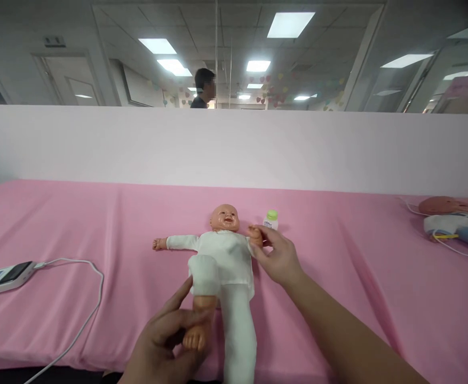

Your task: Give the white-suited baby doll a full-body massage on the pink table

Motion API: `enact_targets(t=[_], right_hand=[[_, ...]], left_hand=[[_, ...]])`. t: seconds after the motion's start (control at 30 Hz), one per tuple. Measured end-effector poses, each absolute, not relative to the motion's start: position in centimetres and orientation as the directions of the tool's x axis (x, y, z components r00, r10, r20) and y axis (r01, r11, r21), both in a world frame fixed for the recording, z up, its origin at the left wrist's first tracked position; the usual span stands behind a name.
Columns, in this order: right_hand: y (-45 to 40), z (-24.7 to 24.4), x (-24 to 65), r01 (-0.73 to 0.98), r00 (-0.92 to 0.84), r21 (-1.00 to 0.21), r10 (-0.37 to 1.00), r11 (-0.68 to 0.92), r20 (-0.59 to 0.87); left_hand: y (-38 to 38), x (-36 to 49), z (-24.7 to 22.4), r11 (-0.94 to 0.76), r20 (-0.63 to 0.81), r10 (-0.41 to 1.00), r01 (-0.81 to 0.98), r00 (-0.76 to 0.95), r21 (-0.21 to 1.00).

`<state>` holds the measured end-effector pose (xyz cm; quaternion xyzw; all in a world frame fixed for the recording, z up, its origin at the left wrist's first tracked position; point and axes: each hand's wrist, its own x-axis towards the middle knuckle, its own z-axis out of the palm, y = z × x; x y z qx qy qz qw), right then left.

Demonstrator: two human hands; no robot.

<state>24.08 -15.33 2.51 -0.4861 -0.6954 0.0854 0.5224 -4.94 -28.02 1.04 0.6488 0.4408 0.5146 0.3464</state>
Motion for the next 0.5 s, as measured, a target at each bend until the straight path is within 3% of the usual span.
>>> enact_targets(t=[0.13, 0.23, 0.37, 0.5], right_hand=[[-16.0, 1.8, 22.1, 0.643, -0.303, -0.38, 0.676, 0.665, 0.671], [-16.2, 1.4, 21.3, 0.641, -0.391, -0.301, 0.637, 0.706, 0.664], [-16.2, 1.5, 21.1, 0.626, -0.353, -0.355, 0.658, 0.694, 0.665], [-15.3, 1.7, 22.5, 0.559, -0.152, -0.591, 0.773, 0.581, 0.615]], left_hand=[[-25.0, -3.1, 1.8, -0.418, 0.421, 0.906, 0.199, 0.028, 0.886], [-24.0, -2.5, 2.0, -0.378, 0.385, 0.923, 0.187, -0.003, 0.907], [-25.3, -3.4, 2.0, -0.36, 0.368, 0.93, 0.202, -0.003, 0.911], [-28.8, -6.0, 1.7, -0.337, 0.324, 0.941, 0.174, 0.098, 0.925]])
